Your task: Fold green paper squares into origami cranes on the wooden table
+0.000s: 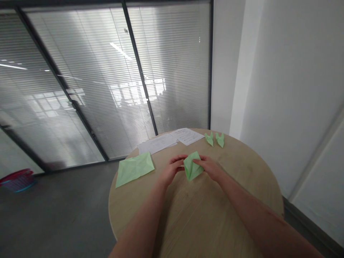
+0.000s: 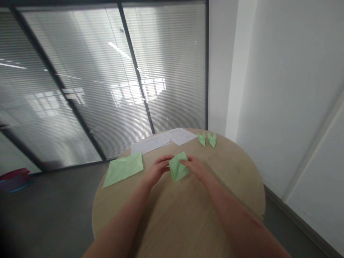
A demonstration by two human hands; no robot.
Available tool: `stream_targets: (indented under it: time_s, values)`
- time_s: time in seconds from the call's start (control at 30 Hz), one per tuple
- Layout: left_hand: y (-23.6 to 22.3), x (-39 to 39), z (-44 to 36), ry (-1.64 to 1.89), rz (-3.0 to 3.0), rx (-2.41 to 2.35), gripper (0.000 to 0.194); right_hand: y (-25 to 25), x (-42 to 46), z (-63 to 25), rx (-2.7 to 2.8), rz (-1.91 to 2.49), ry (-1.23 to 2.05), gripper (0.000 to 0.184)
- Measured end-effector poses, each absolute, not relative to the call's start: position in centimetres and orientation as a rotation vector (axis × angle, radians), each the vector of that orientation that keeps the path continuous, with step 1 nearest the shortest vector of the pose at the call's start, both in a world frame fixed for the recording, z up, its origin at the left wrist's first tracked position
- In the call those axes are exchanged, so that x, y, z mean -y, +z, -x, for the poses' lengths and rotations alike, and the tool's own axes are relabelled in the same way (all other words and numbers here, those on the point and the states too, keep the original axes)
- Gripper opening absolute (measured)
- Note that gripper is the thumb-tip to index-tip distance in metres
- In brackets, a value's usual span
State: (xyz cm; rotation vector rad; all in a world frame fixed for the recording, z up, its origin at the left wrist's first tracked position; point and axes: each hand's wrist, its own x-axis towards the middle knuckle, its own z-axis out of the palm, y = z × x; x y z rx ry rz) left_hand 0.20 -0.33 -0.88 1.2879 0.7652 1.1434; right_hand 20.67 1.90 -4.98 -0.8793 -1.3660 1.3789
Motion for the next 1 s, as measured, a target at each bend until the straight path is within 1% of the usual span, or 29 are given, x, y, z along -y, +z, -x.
stream_targets:
  time_s: [0.17, 0.37, 0.6, 0.7, 0.83, 0.87, 0.97, 1.0]
  values:
    - [-0.9, 0.2, 0.0, 1.114, -1.259, -0.708, 0.044, -5.1, -2.0, -20.6, 1.271, 0.794, 1.572, 0.054]
    - [-0.6, 0.4, -0.1, 1.124, -1.196, -0.649, 0.041, -4.5, -1.7, -20.7, 1.146, 0.729, 1.708, 0.054]
    - [-0.9, 0.1, 0.1, 1.192, -1.226, -0.720, 0.023, -4.8, -1.9, -20.7, 1.137, 0.739, 1.698, 0.053]
    - [-1.0, 0.0, 0.3, 1.181, -1.316, -0.757, 0.026, -5.2, -2.1, -20.6, 1.192, 0.743, 1.685, 0.054]
    - [-0.9, 0.1, 0.5, 1.145, -1.429, -0.765, 0.038, -5.5, -2.2, -20.6, 1.263, 0.764, 1.655, 0.056]
    - [-0.8, 0.1, 0.5, 1.136, -1.475, -0.768, 0.037, -5.5, -2.2, -20.7, 1.277, 0.776, 1.642, 0.057]
    - [-0.3, 0.2, 0.5, 1.097, -1.735, -0.794, 0.022, -5.4, -2.2, -20.7, 1.332, 0.849, 1.574, 0.055]
    - [0.0, 0.2, 0.6, 1.078, -1.857, -0.812, 0.020, -5.3, -2.1, -20.8, 1.350, 0.880, 1.555, 0.055]
